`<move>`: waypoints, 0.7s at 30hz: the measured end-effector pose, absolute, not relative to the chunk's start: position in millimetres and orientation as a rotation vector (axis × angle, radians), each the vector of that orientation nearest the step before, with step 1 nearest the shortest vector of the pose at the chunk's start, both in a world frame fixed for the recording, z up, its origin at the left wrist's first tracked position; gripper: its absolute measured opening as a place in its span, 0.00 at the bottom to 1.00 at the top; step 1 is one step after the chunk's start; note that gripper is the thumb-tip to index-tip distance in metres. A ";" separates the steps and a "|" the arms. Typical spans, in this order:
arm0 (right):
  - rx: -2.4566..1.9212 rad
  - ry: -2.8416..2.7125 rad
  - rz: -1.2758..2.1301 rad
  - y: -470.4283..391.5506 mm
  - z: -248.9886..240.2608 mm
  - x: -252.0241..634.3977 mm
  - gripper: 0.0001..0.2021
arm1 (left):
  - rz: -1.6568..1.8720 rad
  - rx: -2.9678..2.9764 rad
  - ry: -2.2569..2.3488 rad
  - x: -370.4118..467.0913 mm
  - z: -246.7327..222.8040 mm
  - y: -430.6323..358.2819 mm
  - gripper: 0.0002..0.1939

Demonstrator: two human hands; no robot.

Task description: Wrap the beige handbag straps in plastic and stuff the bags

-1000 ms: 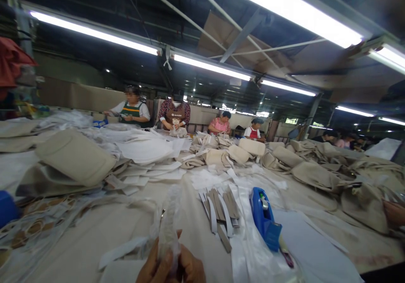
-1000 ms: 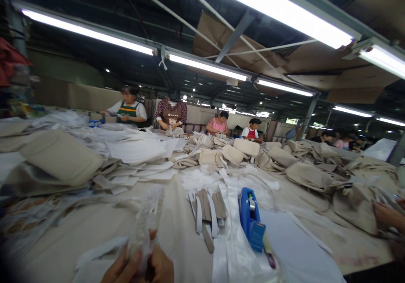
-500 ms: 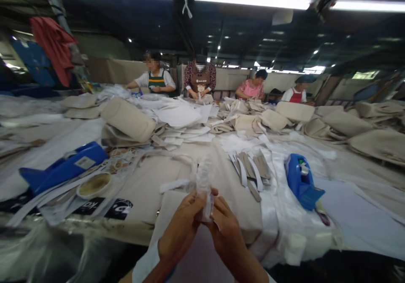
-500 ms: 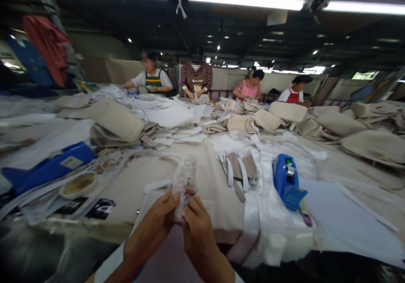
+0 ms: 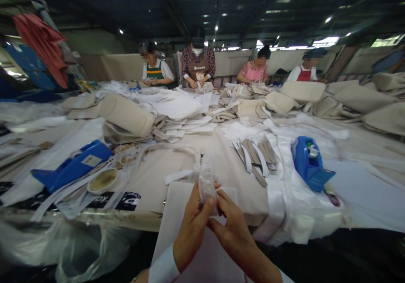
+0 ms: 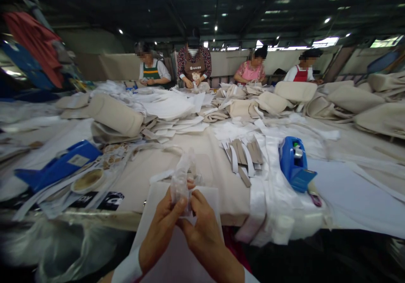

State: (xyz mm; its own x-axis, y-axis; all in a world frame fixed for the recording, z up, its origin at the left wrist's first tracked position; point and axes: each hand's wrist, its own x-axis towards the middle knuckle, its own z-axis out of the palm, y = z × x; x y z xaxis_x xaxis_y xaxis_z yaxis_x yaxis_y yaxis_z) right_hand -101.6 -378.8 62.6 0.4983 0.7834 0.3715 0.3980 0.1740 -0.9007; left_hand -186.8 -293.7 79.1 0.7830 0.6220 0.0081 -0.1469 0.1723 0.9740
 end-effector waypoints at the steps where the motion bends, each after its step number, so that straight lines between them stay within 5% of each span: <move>1: -1.438 -0.997 0.516 -379.5 65.1 -102.7 0.11 | 0.596 1.337 0.456 -186.9 76.5 -296.0 0.24; 3: -1.395 -0.910 0.608 -381.1 67.1 -103.5 0.09 | 0.576 1.293 0.449 -186.3 74.2 -299.2 0.25; 8: -1.350 -1.245 0.205 -386.5 61.2 -101.7 0.10 | 0.442 1.087 0.431 -185.7 80.0 -299.4 0.25; 13: -1.401 -0.901 0.626 -391.1 66.4 -105.5 0.07 | 0.559 1.346 0.542 -187.0 71.7 -306.4 0.26; 18: -1.385 -1.171 0.237 -394.0 48.9 -105.6 0.10 | 0.425 1.169 0.460 -187.5 70.9 -307.2 0.27; 21: -1.425 -1.091 0.367 -396.7 50.7 -107.3 0.07 | 0.458 1.288 0.523 -188.7 64.5 -308.3 0.29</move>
